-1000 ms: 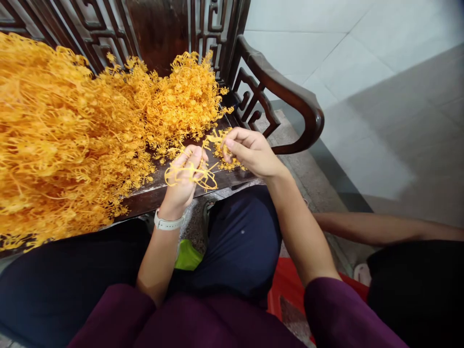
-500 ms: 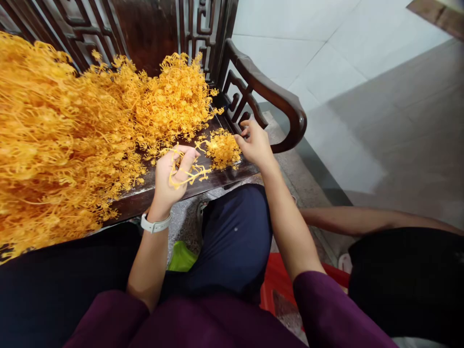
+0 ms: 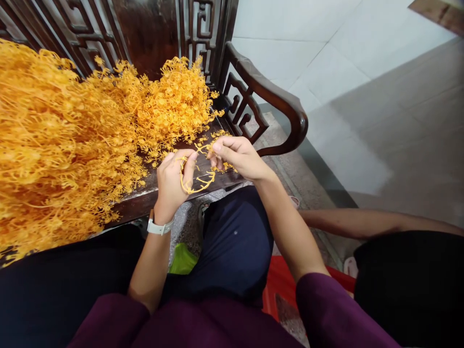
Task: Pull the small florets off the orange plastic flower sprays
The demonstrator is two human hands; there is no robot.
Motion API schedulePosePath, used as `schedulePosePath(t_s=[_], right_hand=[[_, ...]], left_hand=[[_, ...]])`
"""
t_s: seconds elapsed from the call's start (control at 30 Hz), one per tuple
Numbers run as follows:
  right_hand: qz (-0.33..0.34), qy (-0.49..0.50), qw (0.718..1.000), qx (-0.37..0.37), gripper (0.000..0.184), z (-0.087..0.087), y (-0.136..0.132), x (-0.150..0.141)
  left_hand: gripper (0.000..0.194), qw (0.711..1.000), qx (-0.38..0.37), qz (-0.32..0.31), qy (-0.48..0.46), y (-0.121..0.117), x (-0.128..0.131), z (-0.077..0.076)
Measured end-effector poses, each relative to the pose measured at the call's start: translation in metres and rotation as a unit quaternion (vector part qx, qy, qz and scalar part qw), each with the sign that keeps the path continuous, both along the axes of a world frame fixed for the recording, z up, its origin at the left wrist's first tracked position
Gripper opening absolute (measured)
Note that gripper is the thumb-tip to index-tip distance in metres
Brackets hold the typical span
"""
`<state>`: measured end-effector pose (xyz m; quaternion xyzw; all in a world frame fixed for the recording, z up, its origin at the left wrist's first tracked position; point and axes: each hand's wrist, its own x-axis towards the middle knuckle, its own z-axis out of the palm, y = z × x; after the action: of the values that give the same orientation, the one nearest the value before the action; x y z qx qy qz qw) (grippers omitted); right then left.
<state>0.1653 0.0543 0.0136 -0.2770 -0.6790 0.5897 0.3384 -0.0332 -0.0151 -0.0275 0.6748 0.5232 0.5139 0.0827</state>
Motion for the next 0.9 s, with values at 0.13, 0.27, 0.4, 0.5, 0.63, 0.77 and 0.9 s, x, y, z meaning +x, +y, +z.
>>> schedulePosePath(t_s=[0.13,0.27,0.4,0.5,0.63,0.77,0.9], right_hand=[[-0.003,0.058,0.998,-0.034,0.036,0.001,-0.002,-0.001],[0.048,0.14,0.986,-0.072,0.039,0.003,-0.005,-0.002],[0.171,0.203,0.963,-0.044,0.038,0.001,-0.008,-0.009],[0.238,0.231,0.942,-0.04,0.037,-0.002,-0.009,-0.014],[0.293,0.239,0.925,-0.043,0.038,-0.002,-0.009,-0.015],[0.318,0.251,0.914,-0.02,0.033,0.002,-0.008,-0.013],[0.331,0.247,0.911,-0.02,0.03,0.001,-0.006,-0.012]], left_hand=[[0.025,0.996,-0.038,-0.049,-0.062,-0.003,-0.001,0.004],[0.031,0.913,-0.15,-0.209,-0.317,-0.009,0.006,0.006],[0.047,0.758,-0.203,-0.333,-0.523,-0.015,0.02,0.007],[0.056,0.718,-0.21,-0.348,-0.566,-0.019,0.026,0.009],[0.063,0.699,-0.202,-0.361,-0.584,-0.024,0.028,0.01],[0.069,0.708,-0.21,-0.351,-0.576,-0.03,0.031,0.011],[0.07,0.702,-0.2,-0.374,-0.572,-0.031,0.035,0.008]])
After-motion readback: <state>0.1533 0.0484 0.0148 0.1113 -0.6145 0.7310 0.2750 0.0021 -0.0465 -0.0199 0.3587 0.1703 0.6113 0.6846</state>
